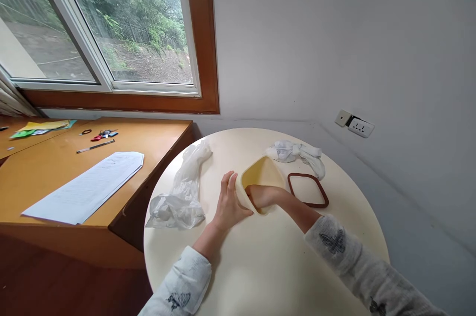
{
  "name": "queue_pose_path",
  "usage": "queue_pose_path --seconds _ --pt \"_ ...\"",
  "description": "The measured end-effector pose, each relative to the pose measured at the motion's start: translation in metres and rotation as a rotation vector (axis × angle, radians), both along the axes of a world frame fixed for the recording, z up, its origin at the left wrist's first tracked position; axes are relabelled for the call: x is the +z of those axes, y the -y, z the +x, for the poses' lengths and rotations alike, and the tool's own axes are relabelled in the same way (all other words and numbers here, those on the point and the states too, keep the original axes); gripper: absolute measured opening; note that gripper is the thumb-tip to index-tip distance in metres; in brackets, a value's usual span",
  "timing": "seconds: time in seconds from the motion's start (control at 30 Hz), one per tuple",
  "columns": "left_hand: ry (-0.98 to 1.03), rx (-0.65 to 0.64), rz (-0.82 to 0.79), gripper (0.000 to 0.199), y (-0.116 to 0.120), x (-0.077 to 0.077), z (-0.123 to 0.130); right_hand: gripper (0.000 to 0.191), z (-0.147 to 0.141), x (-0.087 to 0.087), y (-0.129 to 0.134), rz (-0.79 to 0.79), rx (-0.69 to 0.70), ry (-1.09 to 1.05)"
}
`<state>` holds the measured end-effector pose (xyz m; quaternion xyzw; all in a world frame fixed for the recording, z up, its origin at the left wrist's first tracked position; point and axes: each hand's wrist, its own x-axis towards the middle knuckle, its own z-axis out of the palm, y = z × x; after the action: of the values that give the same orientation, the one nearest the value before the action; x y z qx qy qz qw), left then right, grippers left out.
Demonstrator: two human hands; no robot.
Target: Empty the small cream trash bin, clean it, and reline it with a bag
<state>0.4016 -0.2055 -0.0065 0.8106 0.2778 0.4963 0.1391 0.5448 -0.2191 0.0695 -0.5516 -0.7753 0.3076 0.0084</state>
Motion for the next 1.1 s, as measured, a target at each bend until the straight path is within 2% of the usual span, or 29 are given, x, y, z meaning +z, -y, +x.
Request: queue_pose_path --seconds 0.1,0.17,0.27,0.33,0.43,0.53,0.7,0.77,0.8,0.87,0.97,1.03,1.1 --pt "0.068 0.001 -0.063 0.108 0.001 0.004 -0.001 0.012 0.012 0.018 0.008 -0.105 0.063 -0.034" --pt "0.109 0.019 -0.105 0.106 0.001 0.007 -0.002 0.016 0.018 0.032 0.020 -0.091 0.078 -0.050" --pt "0.160 0.040 -0.181 0.111 0.000 0.010 -0.003 0.019 0.019 0.049 0.044 0.120 0.115 -0.102" --pt "0.187 0.039 -0.224 0.110 -0.001 0.011 -0.004 0.023 0.017 0.054 0.057 0.267 0.129 -0.104" --pt "0.209 0.012 -0.284 0.106 -0.001 0.011 -0.005 0.032 0.021 0.050 0.067 0.445 0.102 -0.107" --pt "0.213 -0.034 -0.354 0.106 -0.002 0.011 -0.006 0.046 0.034 0.036 0.069 0.592 0.045 -0.159" --pt "0.209 -0.107 -0.398 0.107 -0.002 0.010 -0.006 0.062 0.054 0.014 0.075 0.743 -0.034 -0.212" --pt "0.221 -0.113 -0.416 0.107 -0.002 0.009 -0.005 0.059 0.056 0.008 0.078 0.769 -0.104 -0.346" --pt "0.231 -0.117 -0.432 0.107 -0.002 0.008 -0.005 0.053 0.057 0.006 0.080 0.759 -0.180 -0.471" --pt "0.257 -0.132 -0.484 0.108 -0.002 0.008 -0.005 0.038 0.059 0.003 0.082 0.658 -0.422 -0.803" --pt "0.311 -0.132 -0.570 0.109 -0.004 0.009 -0.008 0.027 0.066 -0.001 0.085 0.316 -0.806 -1.231" --pt "0.337 -0.114 -0.597 0.110 -0.005 0.010 -0.010 0.030 0.073 -0.006 0.087 0.040 -0.909 -1.256" --pt "0.343 -0.104 -0.608 0.111 -0.005 0.010 -0.011 0.026 0.082 -0.011 0.090 -0.156 -0.897 -1.037"
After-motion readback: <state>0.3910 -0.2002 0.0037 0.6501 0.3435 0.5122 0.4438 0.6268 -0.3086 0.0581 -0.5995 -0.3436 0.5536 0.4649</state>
